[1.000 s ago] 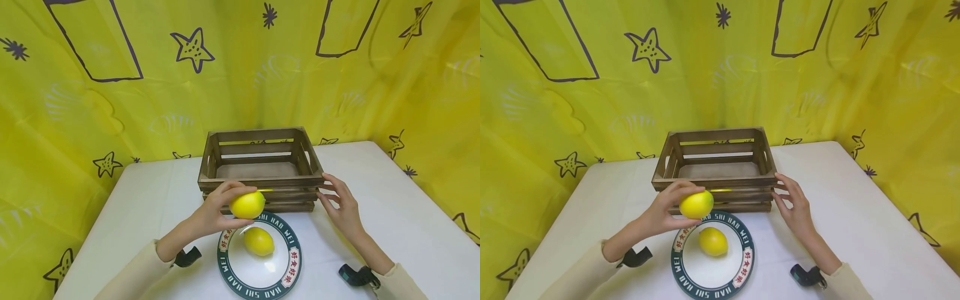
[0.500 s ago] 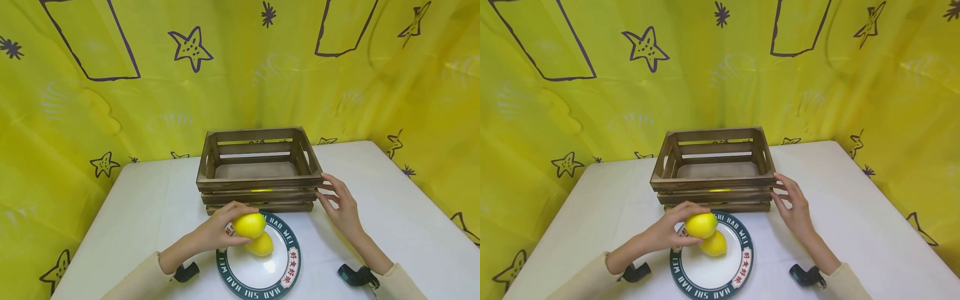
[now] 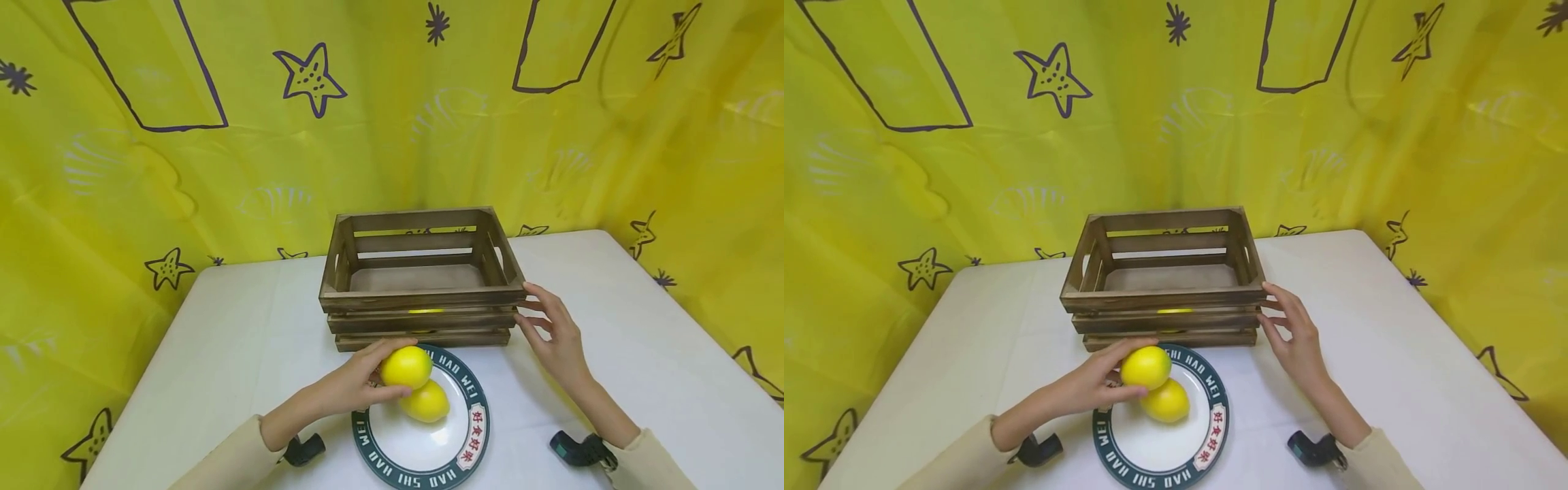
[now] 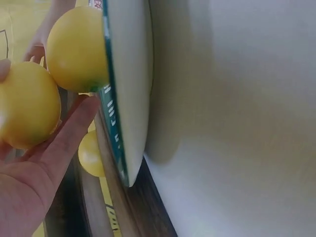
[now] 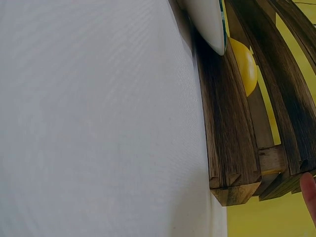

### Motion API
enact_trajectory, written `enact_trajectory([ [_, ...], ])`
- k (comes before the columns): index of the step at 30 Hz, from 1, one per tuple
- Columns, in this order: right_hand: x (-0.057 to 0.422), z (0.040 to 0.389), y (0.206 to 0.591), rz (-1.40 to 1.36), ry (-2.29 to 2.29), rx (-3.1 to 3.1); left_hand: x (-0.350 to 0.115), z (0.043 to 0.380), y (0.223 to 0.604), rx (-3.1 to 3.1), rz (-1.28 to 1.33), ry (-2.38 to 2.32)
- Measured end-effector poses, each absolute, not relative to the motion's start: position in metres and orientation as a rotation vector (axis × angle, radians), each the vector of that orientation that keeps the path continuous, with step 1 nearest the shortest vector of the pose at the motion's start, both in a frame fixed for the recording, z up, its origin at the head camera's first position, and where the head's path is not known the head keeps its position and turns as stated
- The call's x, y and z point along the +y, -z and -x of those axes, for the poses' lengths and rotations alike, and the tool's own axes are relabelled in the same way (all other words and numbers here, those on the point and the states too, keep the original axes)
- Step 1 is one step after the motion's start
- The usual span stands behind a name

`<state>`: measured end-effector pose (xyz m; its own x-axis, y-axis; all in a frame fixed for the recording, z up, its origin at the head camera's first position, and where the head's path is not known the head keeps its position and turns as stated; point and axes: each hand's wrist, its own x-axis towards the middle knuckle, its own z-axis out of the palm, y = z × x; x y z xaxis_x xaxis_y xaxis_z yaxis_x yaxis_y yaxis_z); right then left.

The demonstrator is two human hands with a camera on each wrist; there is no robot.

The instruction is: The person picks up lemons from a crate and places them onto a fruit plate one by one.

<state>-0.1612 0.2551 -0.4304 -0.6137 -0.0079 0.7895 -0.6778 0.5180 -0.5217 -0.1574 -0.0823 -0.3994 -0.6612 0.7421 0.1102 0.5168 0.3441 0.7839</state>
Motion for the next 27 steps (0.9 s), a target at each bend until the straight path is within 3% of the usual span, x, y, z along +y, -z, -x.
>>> enact_trajectory([
  [12, 0.254, 0.160, 0.429, -0.582, -1.142, -1.995, -0.081, 0.164, 0.412, 2.335, -0.940, -1.241],
  [27, 0.254, 0.159, 0.429, -0.538, -1.160, -2.037, -0.076, 0.159, 0.423, 2.348, -0.976, -1.014],
])
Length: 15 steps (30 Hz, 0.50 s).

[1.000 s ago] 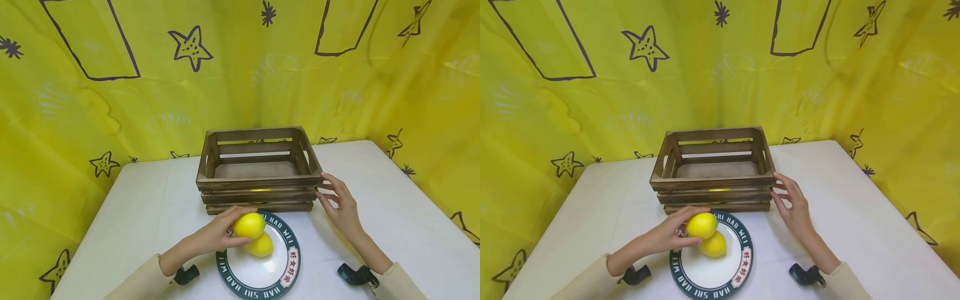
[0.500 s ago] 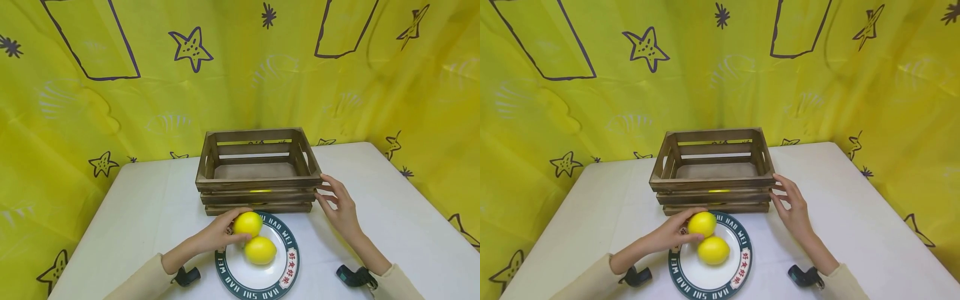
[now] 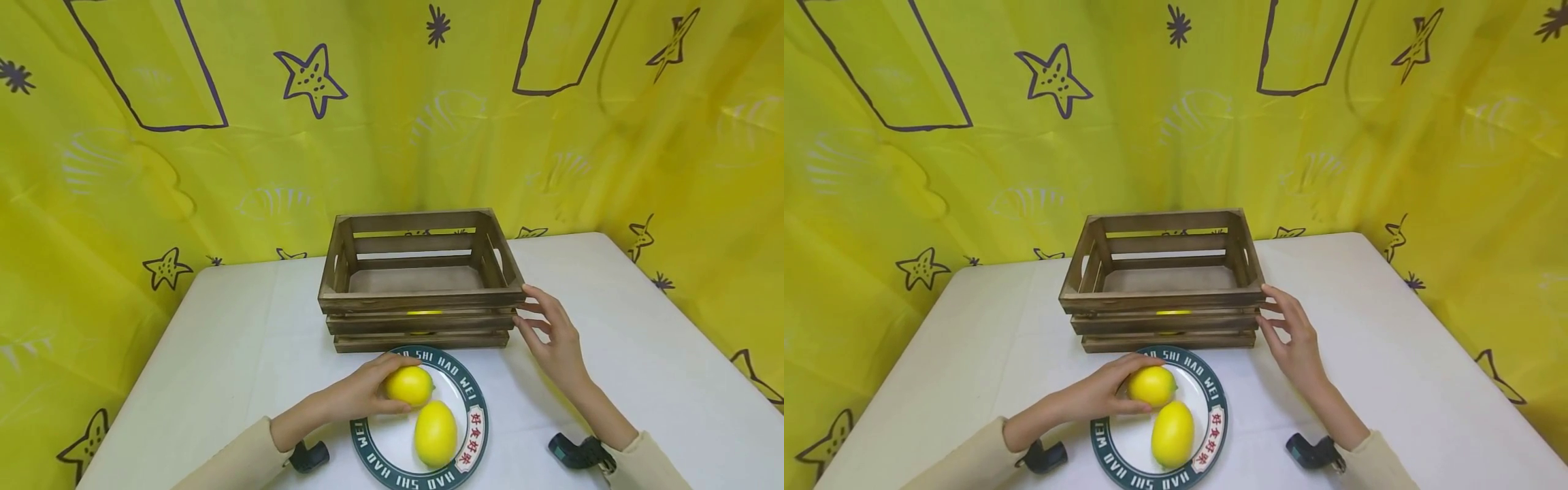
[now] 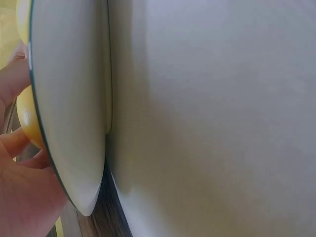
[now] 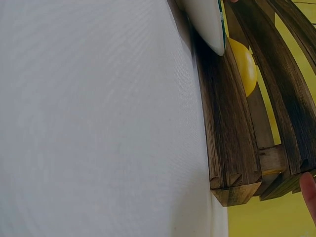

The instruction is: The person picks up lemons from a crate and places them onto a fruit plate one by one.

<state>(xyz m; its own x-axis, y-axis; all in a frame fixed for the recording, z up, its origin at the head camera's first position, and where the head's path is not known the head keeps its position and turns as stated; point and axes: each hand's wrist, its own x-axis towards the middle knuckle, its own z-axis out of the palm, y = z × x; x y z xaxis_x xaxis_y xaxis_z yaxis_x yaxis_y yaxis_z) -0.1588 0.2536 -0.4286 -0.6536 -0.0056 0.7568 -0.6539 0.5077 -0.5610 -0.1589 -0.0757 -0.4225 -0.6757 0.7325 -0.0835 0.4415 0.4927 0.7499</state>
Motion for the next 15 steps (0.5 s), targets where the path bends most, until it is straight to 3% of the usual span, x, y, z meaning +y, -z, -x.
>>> enact_trajectory([
  [15, 0.2530, 0.1601, 0.4287, -0.561, -1.138, -2.008, -0.0822, 0.1590, 0.4159, 2.406, -1.053, -0.990],
])
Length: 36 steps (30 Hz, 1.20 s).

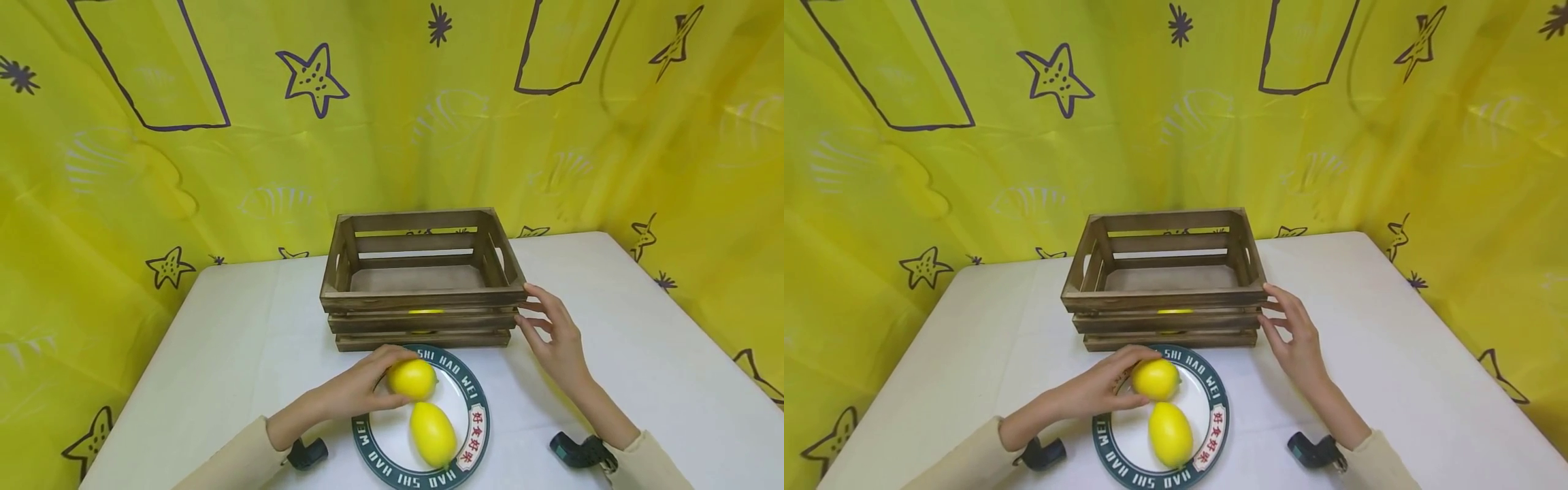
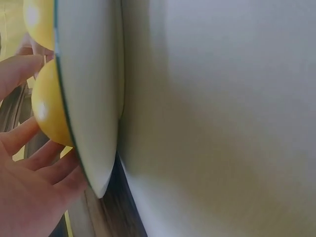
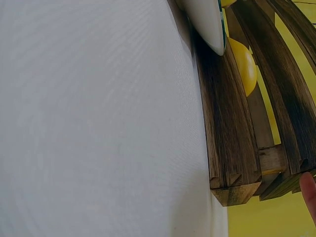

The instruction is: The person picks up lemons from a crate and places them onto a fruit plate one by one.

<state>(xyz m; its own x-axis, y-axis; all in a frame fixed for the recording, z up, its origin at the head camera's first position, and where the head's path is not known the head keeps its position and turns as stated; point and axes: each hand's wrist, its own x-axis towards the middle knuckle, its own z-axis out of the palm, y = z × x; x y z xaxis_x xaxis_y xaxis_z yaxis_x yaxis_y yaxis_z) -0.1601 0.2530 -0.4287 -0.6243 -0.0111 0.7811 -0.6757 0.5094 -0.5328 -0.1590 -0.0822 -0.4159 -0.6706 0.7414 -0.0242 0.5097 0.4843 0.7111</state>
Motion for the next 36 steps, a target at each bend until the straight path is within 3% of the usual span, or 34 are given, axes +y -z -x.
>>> enact_trajectory([
  [19, 0.256, 0.163, 0.429, -0.610, -1.119, -1.965, -0.081, 0.168, 0.382, 2.502, -1.360, -1.268],
  [28, 0.255, 0.162, 0.430, -0.606, -1.119, -1.966, -0.082, 0.181, 0.351, 2.478, -1.663, -1.404],
  [36, 0.256, 0.160, 0.429, -0.596, -1.135, -1.981, -0.078, 0.190, 0.321, 2.425, -1.725, -1.408],
])
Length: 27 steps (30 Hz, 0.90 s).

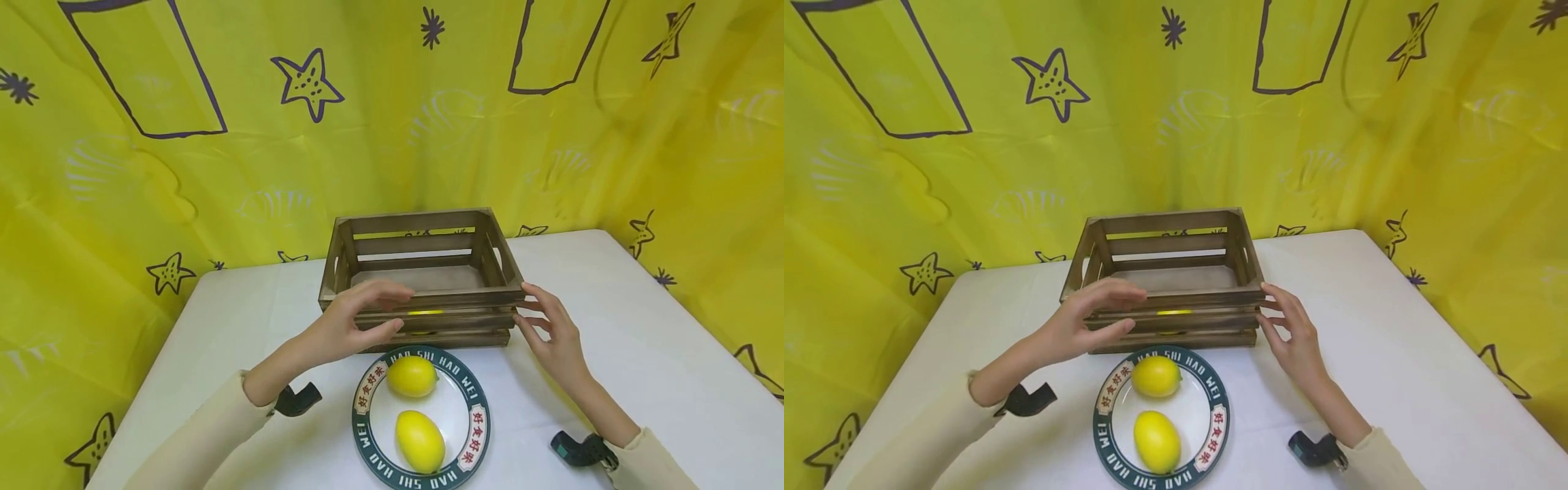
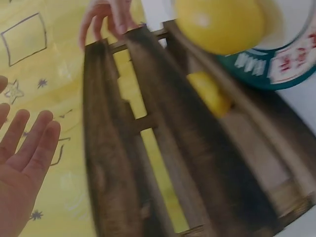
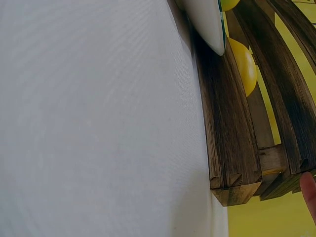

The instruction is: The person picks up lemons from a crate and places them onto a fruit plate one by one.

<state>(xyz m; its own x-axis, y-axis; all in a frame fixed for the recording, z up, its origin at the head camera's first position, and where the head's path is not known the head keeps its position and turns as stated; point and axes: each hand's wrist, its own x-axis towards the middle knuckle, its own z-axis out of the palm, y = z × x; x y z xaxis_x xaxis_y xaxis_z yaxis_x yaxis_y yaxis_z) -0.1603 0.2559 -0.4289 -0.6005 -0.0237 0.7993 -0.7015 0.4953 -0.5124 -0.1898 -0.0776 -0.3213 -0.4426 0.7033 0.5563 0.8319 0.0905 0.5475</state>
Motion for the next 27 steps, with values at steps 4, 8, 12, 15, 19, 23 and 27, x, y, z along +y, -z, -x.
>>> enact_trajectory([
  [4, 0.258, 0.160, 0.429, -0.580, -1.135, -1.985, -0.073, 0.198, 0.303, -2.170, 1.584, 1.316],
  [8, 0.257, 0.161, 0.431, -0.585, -1.137, -1.964, -0.070, 0.207, 0.286, -2.149, 1.613, 1.331],
  [12, 0.256, 0.164, 0.433, -0.599, -1.143, -1.957, -0.069, 0.214, 0.277, -2.160, 1.623, 1.325],
  [15, 0.257, 0.165, 0.435, -0.606, -1.142, -1.956, -0.067, 0.221, 0.274, -2.199, 1.628, 1.296],
  [19, 0.256, 0.165, 0.435, -0.603, -1.145, -1.967, -0.065, 0.231, 0.270, -2.249, 1.621, 1.250],
  [23, 0.256, 0.163, 0.434, -0.596, -1.139, -1.966, -0.060, 0.243, 0.264, -2.273, 1.621, 1.265],
  [27, 0.256, 0.162, 0.433, -0.592, -1.147, -1.971, -0.055, 0.252, 0.255, -2.313, 1.607, 1.296],
])
